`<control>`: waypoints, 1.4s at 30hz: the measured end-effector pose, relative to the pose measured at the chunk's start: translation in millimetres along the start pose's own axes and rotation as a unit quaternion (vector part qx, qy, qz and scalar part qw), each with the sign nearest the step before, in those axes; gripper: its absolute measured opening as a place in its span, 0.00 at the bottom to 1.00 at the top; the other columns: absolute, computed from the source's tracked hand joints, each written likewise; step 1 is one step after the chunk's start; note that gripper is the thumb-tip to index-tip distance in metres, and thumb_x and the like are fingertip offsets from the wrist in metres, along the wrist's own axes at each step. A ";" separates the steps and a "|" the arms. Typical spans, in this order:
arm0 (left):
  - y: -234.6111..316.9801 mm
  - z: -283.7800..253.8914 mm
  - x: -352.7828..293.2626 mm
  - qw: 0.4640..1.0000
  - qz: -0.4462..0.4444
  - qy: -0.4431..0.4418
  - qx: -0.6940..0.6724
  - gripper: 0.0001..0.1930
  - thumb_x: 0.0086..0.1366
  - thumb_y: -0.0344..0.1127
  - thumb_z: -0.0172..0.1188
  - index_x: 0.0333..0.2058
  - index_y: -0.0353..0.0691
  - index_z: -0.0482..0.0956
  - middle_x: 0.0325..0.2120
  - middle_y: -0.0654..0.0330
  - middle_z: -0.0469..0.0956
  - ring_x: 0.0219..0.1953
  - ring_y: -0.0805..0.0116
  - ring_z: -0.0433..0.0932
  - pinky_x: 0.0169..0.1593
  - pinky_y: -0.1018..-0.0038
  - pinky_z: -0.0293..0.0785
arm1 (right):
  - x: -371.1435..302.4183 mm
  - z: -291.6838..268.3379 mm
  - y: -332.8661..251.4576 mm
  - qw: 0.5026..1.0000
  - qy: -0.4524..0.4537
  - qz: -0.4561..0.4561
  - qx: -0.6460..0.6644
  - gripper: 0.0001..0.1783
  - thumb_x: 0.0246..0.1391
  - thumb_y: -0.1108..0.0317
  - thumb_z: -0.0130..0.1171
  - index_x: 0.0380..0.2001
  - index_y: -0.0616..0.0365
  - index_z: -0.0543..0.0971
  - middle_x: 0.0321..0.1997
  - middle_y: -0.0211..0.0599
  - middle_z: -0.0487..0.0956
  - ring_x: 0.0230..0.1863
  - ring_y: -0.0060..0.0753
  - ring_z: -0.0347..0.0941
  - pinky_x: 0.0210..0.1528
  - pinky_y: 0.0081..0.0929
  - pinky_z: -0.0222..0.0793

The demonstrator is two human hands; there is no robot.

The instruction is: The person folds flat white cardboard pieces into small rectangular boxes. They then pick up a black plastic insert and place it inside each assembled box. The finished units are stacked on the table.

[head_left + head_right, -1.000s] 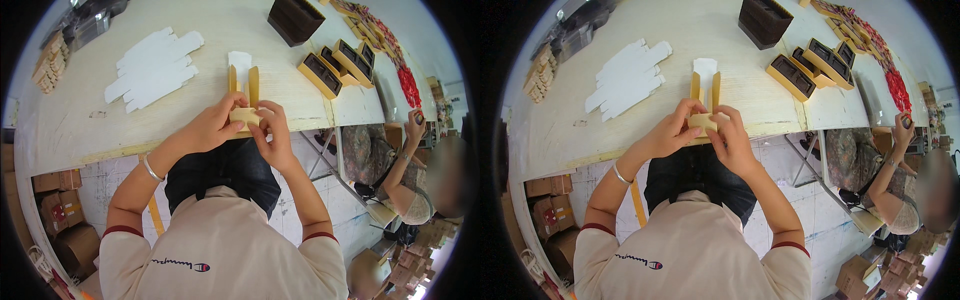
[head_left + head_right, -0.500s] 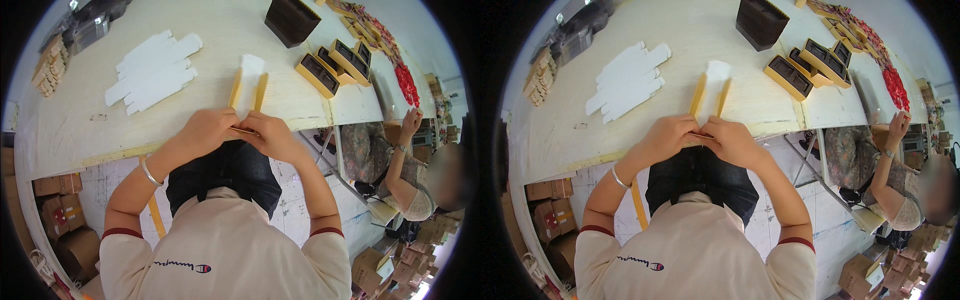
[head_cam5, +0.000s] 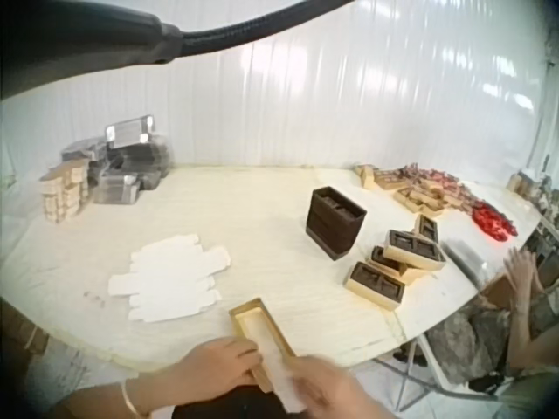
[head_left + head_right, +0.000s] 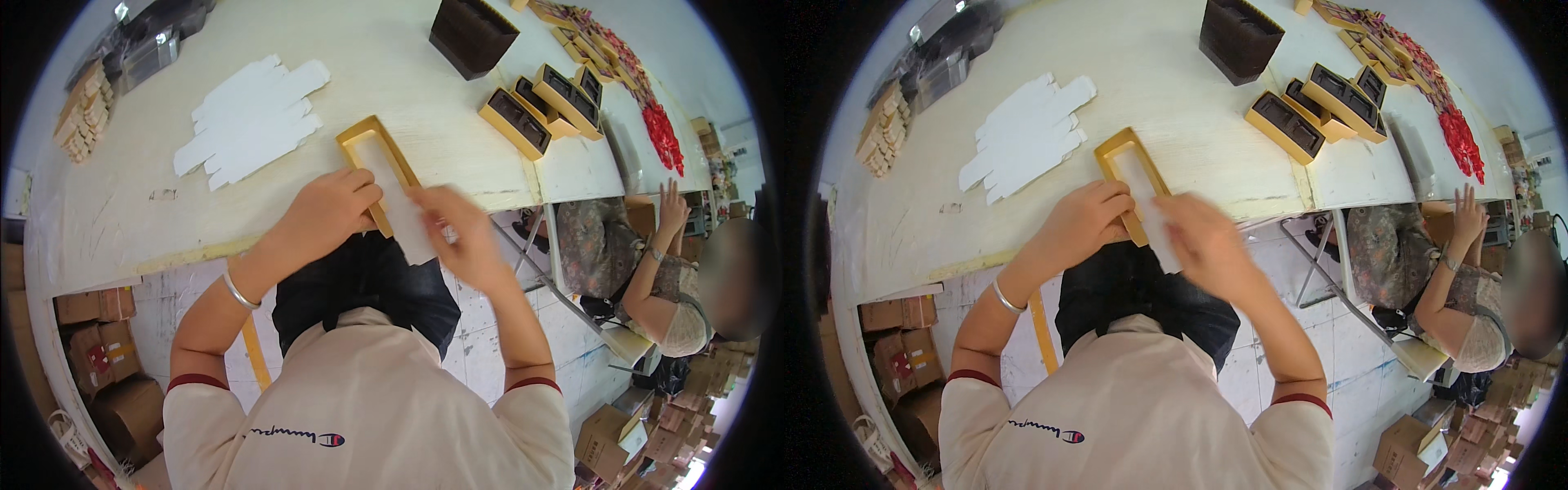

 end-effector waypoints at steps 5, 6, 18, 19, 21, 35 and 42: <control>-6.9 -15.0 1.9 0.994 0.086 -0.030 -0.060 0.19 0.43 0.37 0.71 0.34 0.40 0.75 0.43 0.58 0.73 0.44 0.56 0.71 0.46 0.65 0.70 | -3.6 -13.3 17.7 0.976 -0.036 -0.132 -0.169 0.24 0.44 0.79 0.61 0.49 0.55 0.76 0.46 0.42 0.74 0.45 0.45 0.71 0.48 0.34 0.68; -7.1 -15.4 2.7 0.994 0.098 -0.015 -0.048 0.19 0.43 0.37 0.72 0.34 0.40 0.75 0.43 0.59 0.73 0.44 0.55 0.71 0.46 0.64 0.69 | -2.0 -10.3 19.5 0.970 -0.060 -0.156 -0.178 0.24 0.44 0.78 0.63 0.48 0.55 0.77 0.45 0.42 0.74 0.45 0.46 0.71 0.49 0.35 0.67; 10.4 11.3 5.7 0.985 -0.070 0.059 -0.149 0.07 0.52 0.34 0.66 0.27 0.42 0.77 0.25 0.61 0.73 0.31 0.59 0.74 0.34 0.65 0.70 | 20.9 23.1 41.0 0.989 -0.063 -0.117 -0.060 0.12 0.39 0.78 0.62 0.28 0.59 0.71 0.33 0.41 0.72 0.35 0.46 0.69 0.36 0.38 0.66; 10.6 13.7 5.7 0.986 -0.058 0.072 -0.141 0.06 0.52 0.34 0.65 0.27 0.41 0.78 0.24 0.61 0.72 0.30 0.59 0.74 0.33 0.65 0.70 | 20.6 23.0 40.0 0.992 -0.055 -0.104 -0.051 0.13 0.40 0.79 0.62 0.31 0.59 0.71 0.32 0.41 0.72 0.34 0.45 0.69 0.35 0.38 0.66; 9.1 20.4 4.8 0.987 -0.033 0.099 -0.123 0.05 0.54 0.33 0.64 0.26 0.41 0.78 0.24 0.60 0.72 0.29 0.59 0.73 0.32 0.65 0.70 | 17.9 21.6 34.3 0.996 -0.037 -0.078 -0.034 0.18 0.41 0.81 0.61 0.38 0.59 0.71 0.29 0.40 0.70 0.33 0.42 0.68 0.35 0.37 0.65; -11.4 5.6 9.4 0.893 -0.110 -0.083 -0.429 0.15 0.65 0.38 0.58 0.46 0.39 0.72 0.33 0.59 0.76 0.29 0.76 0.70 0.36 0.78 0.68 | 3.1 24.0 49.8 0.991 0.059 -0.088 0.080 0.16 0.42 0.80 0.64 0.38 0.59 0.76 0.44 0.40 0.72 0.34 0.32 0.70 0.35 0.24 0.66; 1.0 13.5 2.8 0.908 -0.123 0.100 -0.387 0.11 0.64 0.33 0.56 0.43 0.39 0.70 0.32 0.55 0.73 0.28 0.63 0.73 0.33 0.71 0.69 | 11.8 31.9 33.7 0.986 0.145 -0.050 0.064 0.11 0.45 0.79 0.64 0.33 0.60 0.74 0.38 0.39 0.70 0.24 0.26 0.64 0.25 0.19 0.60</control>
Point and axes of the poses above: each hand's wrist, its own x-axis towards the middle knuckle, its own z-axis out of the palm, y = z × x, the point moved 3 cm from there along x, towards the middle knuckle
